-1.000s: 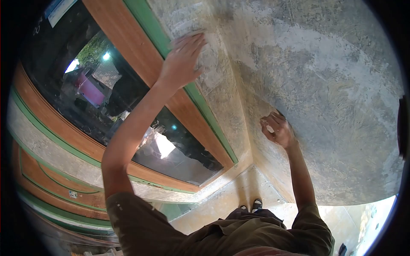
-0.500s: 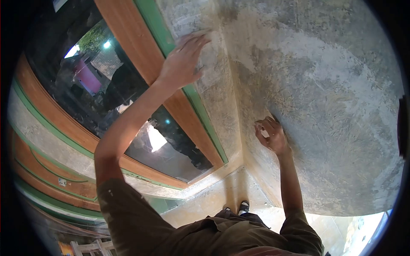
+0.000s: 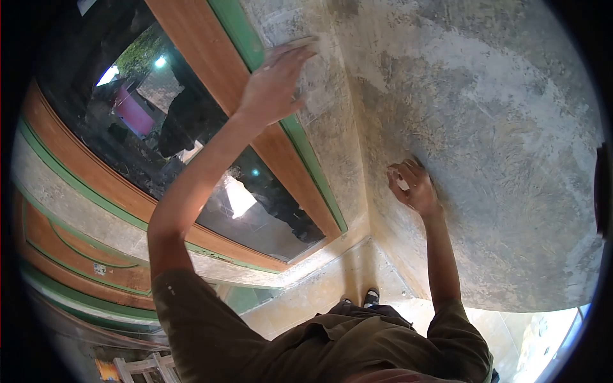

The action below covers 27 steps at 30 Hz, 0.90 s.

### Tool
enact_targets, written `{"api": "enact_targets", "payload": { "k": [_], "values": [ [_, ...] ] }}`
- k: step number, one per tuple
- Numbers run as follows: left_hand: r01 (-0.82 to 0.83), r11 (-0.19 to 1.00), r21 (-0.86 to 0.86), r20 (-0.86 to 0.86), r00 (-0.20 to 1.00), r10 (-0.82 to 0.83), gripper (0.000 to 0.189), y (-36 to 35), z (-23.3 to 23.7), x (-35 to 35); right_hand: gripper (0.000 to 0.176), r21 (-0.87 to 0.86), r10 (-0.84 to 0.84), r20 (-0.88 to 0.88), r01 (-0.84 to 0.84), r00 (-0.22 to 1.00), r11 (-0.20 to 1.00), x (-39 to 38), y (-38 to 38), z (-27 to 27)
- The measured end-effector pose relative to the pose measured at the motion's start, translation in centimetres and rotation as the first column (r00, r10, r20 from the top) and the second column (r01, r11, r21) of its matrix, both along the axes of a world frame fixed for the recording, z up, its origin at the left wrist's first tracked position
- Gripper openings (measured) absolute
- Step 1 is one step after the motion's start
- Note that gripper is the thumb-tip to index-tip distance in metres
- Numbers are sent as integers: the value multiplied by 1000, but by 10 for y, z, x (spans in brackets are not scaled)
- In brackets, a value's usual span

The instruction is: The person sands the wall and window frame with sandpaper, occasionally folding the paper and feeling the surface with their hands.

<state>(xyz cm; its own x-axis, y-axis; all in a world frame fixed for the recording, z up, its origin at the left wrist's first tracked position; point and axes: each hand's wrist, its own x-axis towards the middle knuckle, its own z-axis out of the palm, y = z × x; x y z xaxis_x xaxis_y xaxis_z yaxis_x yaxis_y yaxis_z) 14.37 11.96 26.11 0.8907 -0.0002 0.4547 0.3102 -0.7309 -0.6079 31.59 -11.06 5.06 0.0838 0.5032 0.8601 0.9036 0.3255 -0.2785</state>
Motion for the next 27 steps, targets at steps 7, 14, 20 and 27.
{"api": "enact_targets", "payload": {
  "k": [7, 14, 20, 27],
  "values": [
    [-94, 991, 98, 21, 995, 92, 77, 7, -4, -7, 12, 19, 35, -2, -35, 999, 999, 3, 2, -3],
    [-50, 982, 181, 35, 998, 44, 82, 13, -10, 40, 13, 5, 57, -46, -57, 997, 998, 0, -2, -3],
    [-135, 981, 143, -7, 991, 137, 78, 12, 7, -11, 13, 4, 60, -28, -60, 998, 998, 1, -4, -3],
    [64, 993, 99, 122, 990, -76, 75, 13, 9, 57, 15, 72, 50, -30, -48, 998, 996, 3, 2, -9]
  ]
}}
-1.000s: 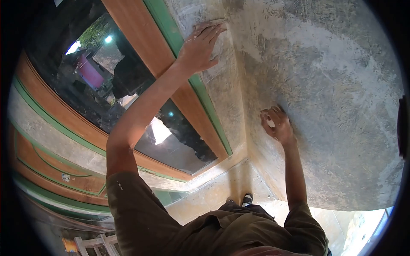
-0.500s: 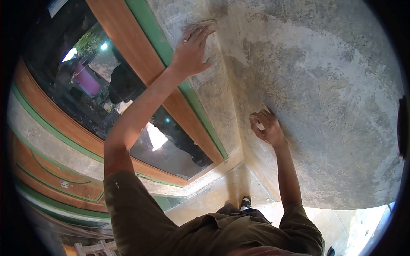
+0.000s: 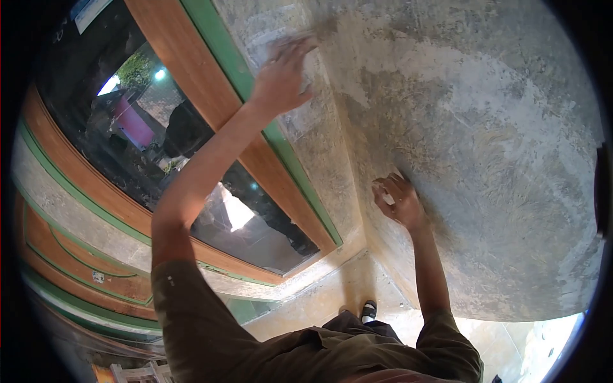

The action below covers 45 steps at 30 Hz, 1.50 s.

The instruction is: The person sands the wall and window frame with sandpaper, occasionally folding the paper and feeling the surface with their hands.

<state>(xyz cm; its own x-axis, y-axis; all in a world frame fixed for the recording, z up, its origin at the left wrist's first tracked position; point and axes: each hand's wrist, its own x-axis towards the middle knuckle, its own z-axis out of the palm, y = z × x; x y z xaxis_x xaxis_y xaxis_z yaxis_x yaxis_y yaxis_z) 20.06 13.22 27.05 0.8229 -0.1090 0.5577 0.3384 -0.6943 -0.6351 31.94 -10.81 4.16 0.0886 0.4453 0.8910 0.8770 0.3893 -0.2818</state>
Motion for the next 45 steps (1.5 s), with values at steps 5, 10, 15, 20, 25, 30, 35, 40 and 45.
{"api": "enact_targets", "payload": {
  "k": [5, 10, 15, 20, 25, 30, 35, 40, 45],
  "values": [
    [-107, 994, -27, -14, 994, 107, 74, -1, -3, -22, 16, -36, -9, -16, 8, 1000, 999, -5, -3, 4],
    [-211, 977, 13, -67, 975, 212, 72, -4, 11, -69, 16, -23, -2, -12, 2, 1000, 1000, -5, -2, 6],
    [-50, 995, 81, 42, 998, 47, 66, 5, 20, -31, 13, -37, -1, 5, 1, 1000, 999, -2, 0, 3],
    [-69, 995, 68, -9, 998, 70, 63, 8, 31, -27, 15, -45, -42, -39, 41, 998, 998, -10, -4, 9],
    [-125, 992, 20, -113, 985, 127, 60, 8, 54, -79, 15, -32, -5, -29, 4, 1000, 999, -5, -1, 2],
    [-10, 967, 253, 20, 1000, 5, 62, 16, 53, -47, 14, -16, 21, -17, -21, 1000, 1000, -3, -3, 4],
    [31, 965, 260, 47, 998, -45, 63, 17, 34, -9, 14, -67, -46, -51, 43, 998, 997, -7, -5, 6],
    [-137, 990, 20, -50, 989, 138, 61, -7, 38, -77, 13, -59, -25, -100, 19, 995, 998, -8, -6, 6],
    [-179, 977, 115, -14, 983, 181, 64, 4, 45, -95, 11, -49, -5, -56, 2, 998, 999, -4, -4, 3]
  ]
}}
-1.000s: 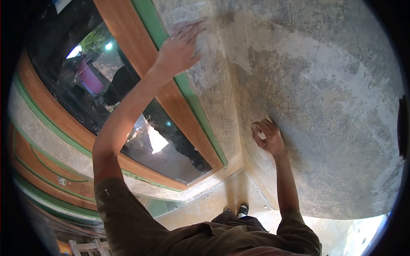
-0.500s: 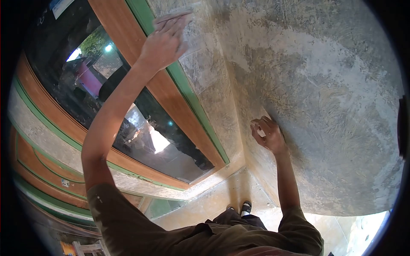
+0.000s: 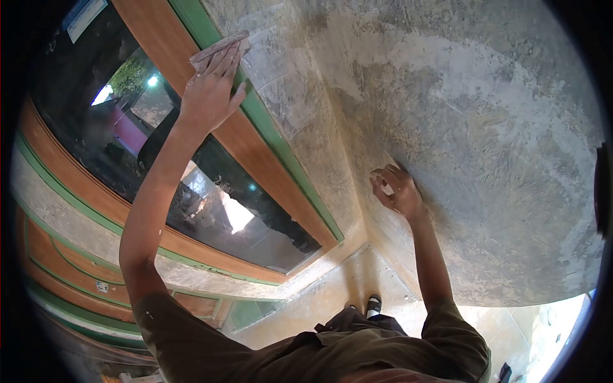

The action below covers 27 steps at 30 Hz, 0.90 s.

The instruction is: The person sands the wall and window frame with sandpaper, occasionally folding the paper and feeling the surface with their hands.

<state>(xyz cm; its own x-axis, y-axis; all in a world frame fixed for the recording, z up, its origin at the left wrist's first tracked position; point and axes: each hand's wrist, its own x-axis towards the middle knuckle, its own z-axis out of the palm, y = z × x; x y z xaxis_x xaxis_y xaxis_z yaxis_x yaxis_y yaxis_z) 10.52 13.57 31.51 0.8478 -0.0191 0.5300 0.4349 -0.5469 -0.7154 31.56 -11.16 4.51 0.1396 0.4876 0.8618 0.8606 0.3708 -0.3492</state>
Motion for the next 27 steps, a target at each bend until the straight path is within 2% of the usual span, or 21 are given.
{"api": "enact_targets", "payload": {
  "k": [1, 3, 5, 7, 9, 11, 12, 14, 15, 17, 18, 19, 21, 22, 24, 25, 27],
  "values": [
    [3, 1000, 0, 11, 1000, -3, 64, -1, 0, 10, 10, -4, -2, -13, 2, 1000, 1000, 0, 1, -1],
    [127, 985, -120, 61, 991, -121, 66, 1, 2, 34, 9, -17, 6, -21, -6, 1000, 1000, 0, 2, -2],
    [149, 982, 115, 57, 986, -156, 62, 18, -5, 66, 11, 11, -5, 25, 5, 1000, 1000, 1, 3, -1],
    [135, 985, 110, 81, 986, -144, 63, 18, -18, 91, 12, -9, -13, -14, 13, 1000, 1000, -6, -2, 5],
    [127, 985, 117, 105, 985, -139, 63, 19, -19, 85, 13, -18, -28, -50, 27, 998, 999, -8, -3, 10],
    [88, 995, -41, 4, 996, -88, 63, 4, -13, 62, 15, -64, -47, -59, 43, 997, 997, -7, -5, 8],
    [90, 995, -41, -3, 996, -90, 63, -2, -5, 50, 15, -65, -31, -66, 26, 997, 998, -6, -5, 6],
    [-137, 982, -130, 3, 990, 139, 63, -4, 16, 25, 15, -51, -32, -57, 29, 998, 998, -5, -1, 2],
    [-133, 983, -128, -3, 991, 133, 63, 1, 20, 20, 15, -40, -31, -36, 30, 999, 999, -3, 0, 1],
    [-79, 995, 64, -6, 997, 80, 65, 7, 28, 18, 14, -16, -34, -39, 33, 999, 999, -3, 0, -1],
    [23, 990, 141, 25, 999, -27, 66, 7, 27, 24, 13, 7, -30, -38, 30, 999, 1000, -2, 1, 0],
    [29, 989, 146, 22, 999, -33, 66, 12, 28, 35, 13, 12, -36, -40, 36, 999, 999, -2, 2, 0],
    [255, 962, 103, 52, 964, -261, 69, 23, 33, 64, 11, 2, -21, -47, 21, 999, 1000, -4, 2, 1],
    [256, 961, 103, 56, 963, -263, 69, 15, 34, 78, 11, 2, -23, -44, 23, 999, 1000, -3, 1, 2],
    [-91, 983, -159, -57, 995, 83, 87, -1, 33, 102, 15, -23, -40, -6, 40, 999, 999, -3, -3, 2],
    [-91, 983, -162, -55, 995, 83, 87, 4, 23, 104, 15, -26, -39, -4, 39, 999, 999, -3, -3, 3],
    [263, 965, 19, 42, 964, -264, 75, 17, -9, 103, 12, -45, -31, -60, 28, 998, 999, -4, -3, 2]
  ]
}}
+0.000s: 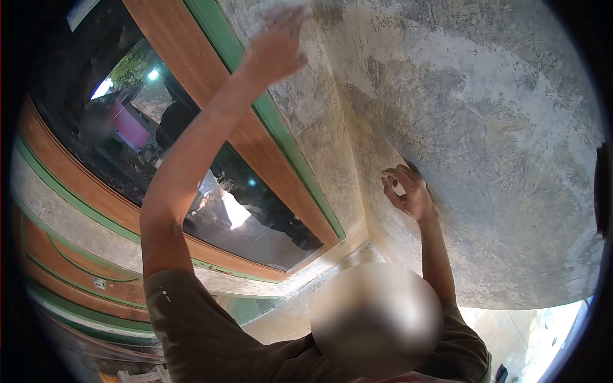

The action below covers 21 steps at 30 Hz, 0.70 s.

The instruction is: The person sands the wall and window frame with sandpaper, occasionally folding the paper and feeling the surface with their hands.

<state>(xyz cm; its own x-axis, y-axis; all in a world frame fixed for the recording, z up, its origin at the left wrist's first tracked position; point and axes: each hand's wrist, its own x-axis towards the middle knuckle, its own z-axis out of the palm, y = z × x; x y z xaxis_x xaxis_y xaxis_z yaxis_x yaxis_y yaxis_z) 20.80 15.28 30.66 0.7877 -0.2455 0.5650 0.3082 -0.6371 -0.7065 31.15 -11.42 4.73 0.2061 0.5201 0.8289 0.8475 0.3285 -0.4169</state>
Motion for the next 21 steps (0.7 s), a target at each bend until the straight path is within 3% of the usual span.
{"api": "enact_targets", "payload": {
  "k": [2, 4, 10, 13, 16, 21],
  "values": [
    [-38, 999, -3, -76, 996, 38, 79, -15, -16, -28, 13, 15, 7, 15, -8, 1000, 1000, 2, 1, -2],
    [-215, 977, -8, -154, 965, 211, 77, -33, -24, -59, 14, 29, 14, 30, -15, 999, 999, 0, 3, -3],
    [-306, 952, 14, -162, 939, 304, 76, -20, -19, -85, 12, 27, 44, 41, -45, 998, 999, 5, 4, -3],
    [-190, 981, -31, -128, 974, 185, 77, -22, -17, -61, 12, -23, 19, 95, -17, 995, 1000, 5, 6, -5],
    [-100, 995, -27, -66, 993, 98, 77, -10, -28, -31, 15, -3, 1, 42, -1, 999, 1000, 2, 5, -3],
    [-209, 975, -80, -168, 967, 193, 74, -25, -38, -75, 12, 7, 3, 39, -3, 999, 1000, 2, 4, -3]
  ]
}}
